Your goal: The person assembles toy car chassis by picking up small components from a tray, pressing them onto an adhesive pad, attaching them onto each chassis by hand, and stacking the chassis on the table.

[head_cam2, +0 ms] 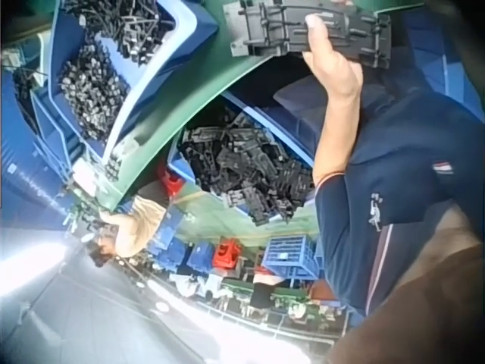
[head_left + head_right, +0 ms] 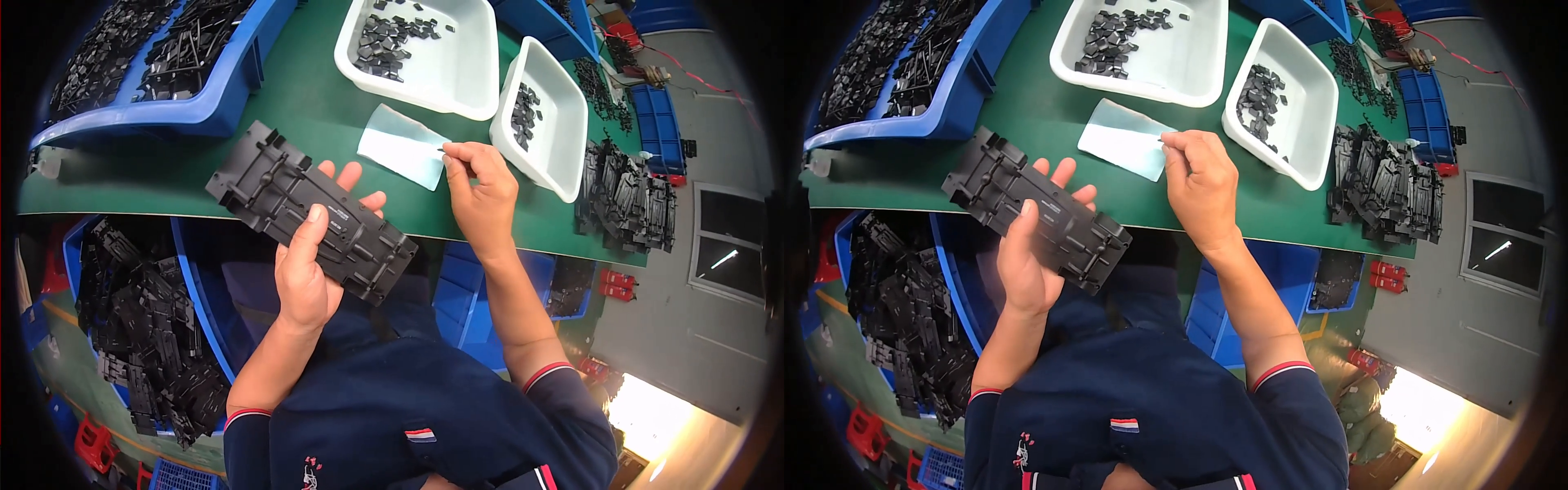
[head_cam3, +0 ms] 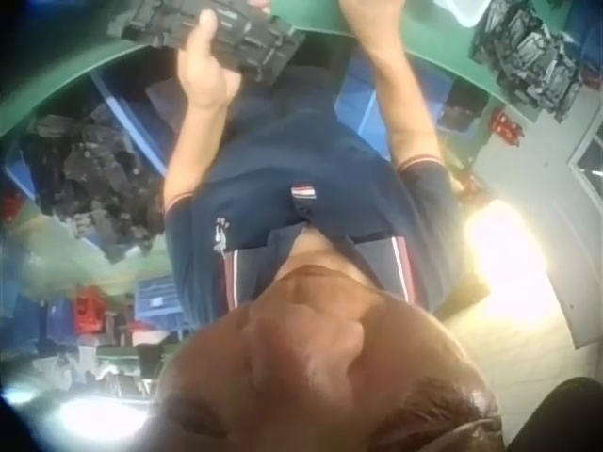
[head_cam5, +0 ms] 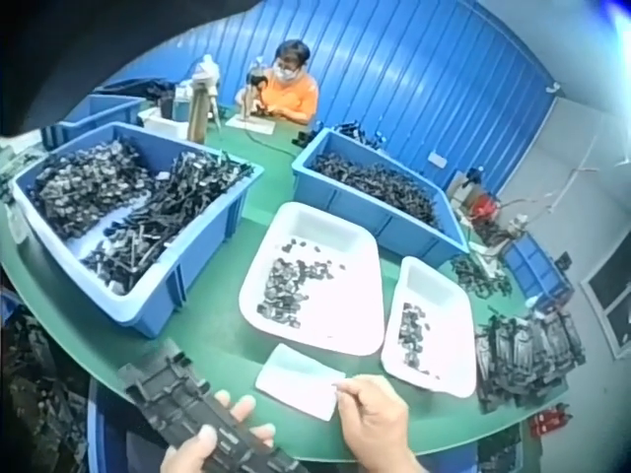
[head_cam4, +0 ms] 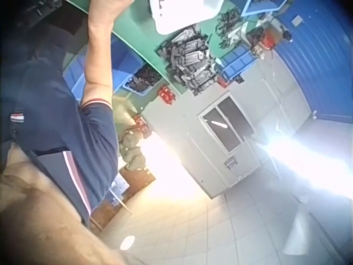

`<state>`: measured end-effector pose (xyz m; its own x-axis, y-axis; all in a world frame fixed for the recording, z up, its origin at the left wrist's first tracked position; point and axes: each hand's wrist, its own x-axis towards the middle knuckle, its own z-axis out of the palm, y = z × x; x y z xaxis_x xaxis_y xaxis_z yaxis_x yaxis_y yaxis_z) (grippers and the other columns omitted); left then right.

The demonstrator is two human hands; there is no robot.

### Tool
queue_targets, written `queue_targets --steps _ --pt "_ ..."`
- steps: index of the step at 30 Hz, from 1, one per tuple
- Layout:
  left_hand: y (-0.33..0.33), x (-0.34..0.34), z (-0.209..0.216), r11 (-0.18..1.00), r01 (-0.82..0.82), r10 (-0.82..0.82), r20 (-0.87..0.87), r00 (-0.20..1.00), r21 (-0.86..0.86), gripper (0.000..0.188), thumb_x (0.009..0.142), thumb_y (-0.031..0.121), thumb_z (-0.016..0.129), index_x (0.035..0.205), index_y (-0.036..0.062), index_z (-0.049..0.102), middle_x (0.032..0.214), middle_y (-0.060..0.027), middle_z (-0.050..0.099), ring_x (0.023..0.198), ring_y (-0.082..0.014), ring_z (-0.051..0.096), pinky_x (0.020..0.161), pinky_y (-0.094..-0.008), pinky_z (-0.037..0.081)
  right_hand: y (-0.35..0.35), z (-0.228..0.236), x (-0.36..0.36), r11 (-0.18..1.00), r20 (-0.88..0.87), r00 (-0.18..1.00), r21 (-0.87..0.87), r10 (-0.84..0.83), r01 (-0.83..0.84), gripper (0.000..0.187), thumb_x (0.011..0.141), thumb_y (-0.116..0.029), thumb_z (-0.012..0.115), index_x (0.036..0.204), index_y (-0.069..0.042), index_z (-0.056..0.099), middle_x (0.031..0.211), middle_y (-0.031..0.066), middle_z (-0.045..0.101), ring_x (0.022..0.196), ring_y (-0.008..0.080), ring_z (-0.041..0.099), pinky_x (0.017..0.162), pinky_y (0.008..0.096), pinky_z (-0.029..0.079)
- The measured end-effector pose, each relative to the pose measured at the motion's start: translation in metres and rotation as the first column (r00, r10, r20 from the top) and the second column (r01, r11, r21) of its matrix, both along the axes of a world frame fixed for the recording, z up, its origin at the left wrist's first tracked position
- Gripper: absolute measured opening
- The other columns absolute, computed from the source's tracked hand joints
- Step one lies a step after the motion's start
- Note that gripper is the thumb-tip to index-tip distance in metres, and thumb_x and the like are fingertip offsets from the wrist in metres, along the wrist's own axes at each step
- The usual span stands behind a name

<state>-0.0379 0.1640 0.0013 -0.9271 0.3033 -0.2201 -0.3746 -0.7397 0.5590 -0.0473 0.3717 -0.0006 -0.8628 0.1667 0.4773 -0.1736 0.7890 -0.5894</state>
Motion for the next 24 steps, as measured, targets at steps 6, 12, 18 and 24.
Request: queue_targets --steps 6,12,18,24 --pt "0.015 -0.012 -0.004 0.995 0.07 -0.075 0.056 0.996 0.077 0.052 0.097 0.022 0.04 0.14 -0.0019 0.025 0.14 -0.0175 0.039 0.115 -0.033 0.053 0.092 -0.0416 0.048 0.003 -0.002 -0.005 0.989 0.026 0.999 0.144 0.023 -0.027 0.014 0.076 0.005 0.063 0.087 -0.002 0.065 0.083 0.0115 0.06 0.072 0.0288 0.061 0.062 0.0349 0.05" --pt "0.02 -0.014 -0.008 0.99 0.09 -0.099 0.075 0.992 0.112 0.051 0.097 0.02 0.04 0.141 -0.0012 0.026 0.142 -0.0127 0.038 0.114 -0.0324 0.054 0.092 -0.0408 0.048 0.007 -0.003 -0.005 0.98 0.045 0.997 0.186 0.064 -0.072 0.014 0.075 0.004 0.064 0.088 -0.002 0.064 0.082 0.0117 0.06 0.074 0.0294 0.06 0.063 0.0365 0.05" --pt "0.021 -0.016 -0.008 0.99 0.097 -0.106 0.087 0.991 0.105 0.049 0.097 0.019 0.04 0.14 -0.0008 0.028 0.139 -0.0107 0.039 0.113 -0.0317 0.055 0.091 -0.0404 0.048 0.008 0.004 -0.005 0.945 0.134 0.987 0.3 0.089 -0.126 0.015 0.075 0.007 0.06 0.087 -0.002 0.062 0.083 0.0122 0.057 0.075 0.0307 0.059 0.065 0.0387 0.049" --pt "0.02 -0.015 -0.007 0.991 0.105 -0.111 0.078 0.991 0.077 0.052 0.095 0.022 0.042 0.14 -0.001 0.028 0.141 -0.0135 0.038 0.114 -0.033 0.054 0.093 -0.0419 0.046 0.008 0.011 -0.004 0.955 0.171 0.982 0.266 0.086 -0.13 0.016 0.076 0.007 0.059 0.089 -0.002 0.063 0.083 0.0127 0.059 0.075 0.0307 0.059 0.065 0.0366 0.05"
